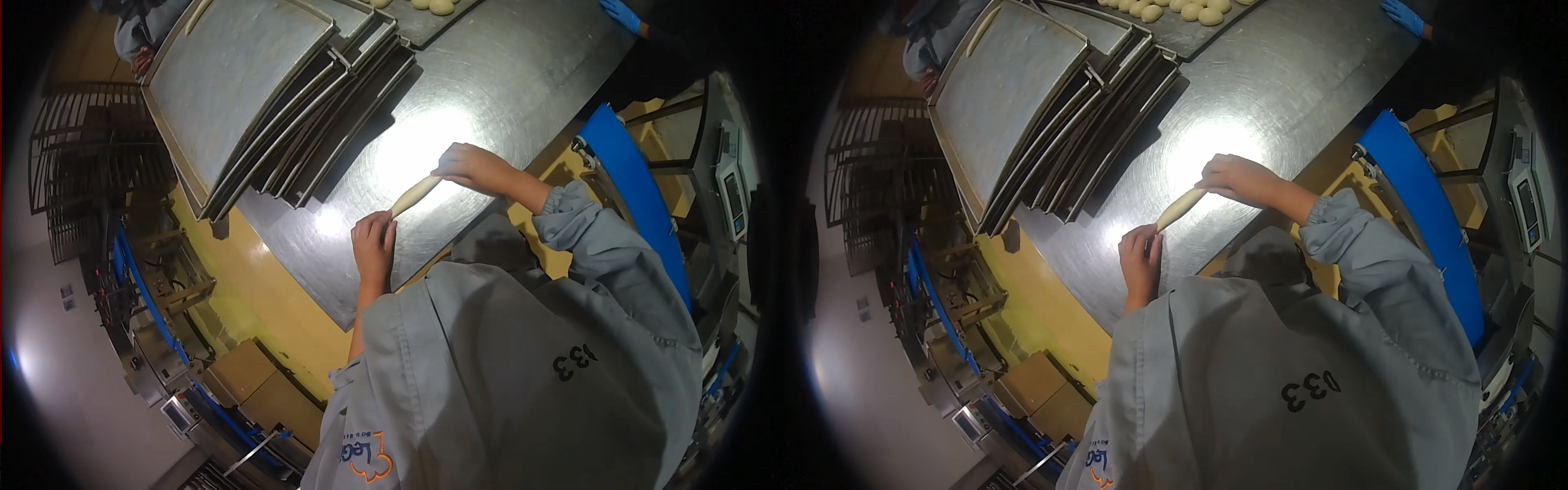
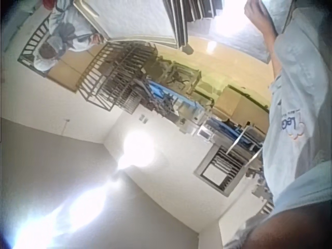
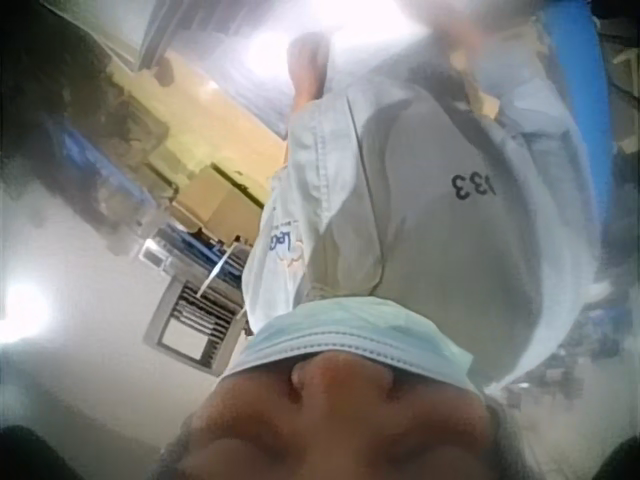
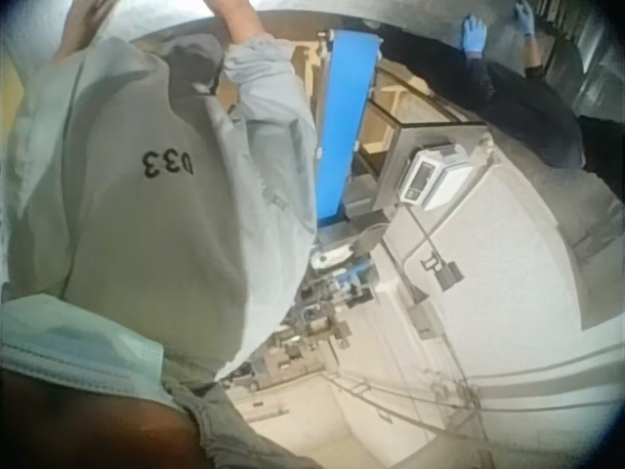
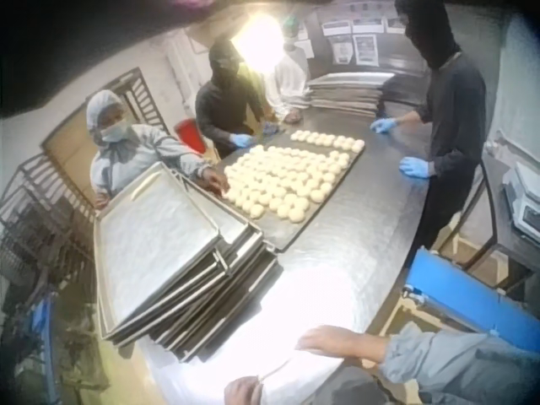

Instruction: The person rolls pieces of dough into tapered cylinders on a metal table and places them onto a metal baking tray.

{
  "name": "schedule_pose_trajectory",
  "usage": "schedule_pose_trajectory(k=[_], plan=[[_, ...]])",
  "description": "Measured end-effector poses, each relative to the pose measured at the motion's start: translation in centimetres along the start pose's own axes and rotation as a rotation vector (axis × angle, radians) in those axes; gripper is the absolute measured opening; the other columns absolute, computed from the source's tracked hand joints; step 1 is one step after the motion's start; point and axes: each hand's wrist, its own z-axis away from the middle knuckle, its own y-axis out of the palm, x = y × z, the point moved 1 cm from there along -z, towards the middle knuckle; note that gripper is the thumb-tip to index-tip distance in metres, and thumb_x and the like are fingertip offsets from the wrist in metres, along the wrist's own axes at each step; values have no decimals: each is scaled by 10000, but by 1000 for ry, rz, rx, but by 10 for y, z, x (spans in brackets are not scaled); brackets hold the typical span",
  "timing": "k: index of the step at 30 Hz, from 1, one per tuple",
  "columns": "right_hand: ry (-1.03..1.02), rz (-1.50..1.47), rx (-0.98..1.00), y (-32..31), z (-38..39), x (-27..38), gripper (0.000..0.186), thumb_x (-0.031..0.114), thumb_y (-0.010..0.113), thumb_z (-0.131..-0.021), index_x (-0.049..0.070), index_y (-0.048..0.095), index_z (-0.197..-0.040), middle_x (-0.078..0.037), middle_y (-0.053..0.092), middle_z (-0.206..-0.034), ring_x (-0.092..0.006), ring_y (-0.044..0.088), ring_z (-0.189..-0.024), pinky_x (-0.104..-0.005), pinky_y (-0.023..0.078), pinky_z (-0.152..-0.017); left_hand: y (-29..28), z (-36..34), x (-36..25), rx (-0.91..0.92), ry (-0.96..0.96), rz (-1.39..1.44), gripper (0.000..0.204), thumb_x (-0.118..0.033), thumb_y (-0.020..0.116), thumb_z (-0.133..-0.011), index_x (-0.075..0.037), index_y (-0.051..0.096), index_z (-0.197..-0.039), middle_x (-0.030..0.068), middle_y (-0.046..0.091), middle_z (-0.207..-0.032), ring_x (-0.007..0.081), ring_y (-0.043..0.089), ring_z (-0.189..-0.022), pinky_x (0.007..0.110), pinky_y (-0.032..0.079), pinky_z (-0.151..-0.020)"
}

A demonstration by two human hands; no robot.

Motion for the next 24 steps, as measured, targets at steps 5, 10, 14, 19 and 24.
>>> schedule_pose_trajectory(k=[5, 10, 14, 19, 24], plan=[[115, 23, 23, -1, 6, -2, 258, 211, 640, -985, 141, 709, -1224, -49, 670, -1110, -265, 602, -1074, -407, 484, -976, -8, 6, 16, 89, -102, -35, 189, -101, 797, -856, -101, 752, -1040, 57, 726, -1066, 265, 656, -1034, 395, 466, -930], [-6, 238, -68, -1, 29, -11, 373, 277, 644, -985, 191, 665, -1347, -43, 627, -1387, -263, 562, -1281, -457, 422, -1094, -15, 17, 14, 80, 25, -151, 329, -140, 793, -867, -169, 754, -1192, 46, 662, -1309, 291, 595, -1216, 434, 430, -1029], [52, 386, 29, -19, 43, 8, 533, 310, 665, -967, 206, 559, -1479, -54, 506, -1563, -284, 479, -1418, -515, 345, -1179, -28, 28, 17, 240, 40, -290, 518, -221, 765, -898, -210, 653, -1403, 72, 510, -1537, 360, 448, -1412, 492, 353, -1142], [205, 243, -57, -23, 36, 13, 676, 261, 687, -943, 189, 443, -1569, -88, 536, -1528, -329, 497, -1394, -504, 364, -1175, -32, 31, 22, 247, -10, -225, 655, -285, 763, -896, -130, 545, -1493, 126, 441, -1600, 403, 368, -1477, 534, 308, -1186], [203, -103, 110, -7, -10, 34, 755, 167, 725, -904, 182, 412, -1590, -143, 644, -1326, -355, 614, -1184, -435, 486, -1037, -16, 3, 0, 217, -43, 58, 801, -198, 822, -846, -43, 441, -1533, 181, 501, -1520, 411, 471, -1377, 488, 377, -1154]])
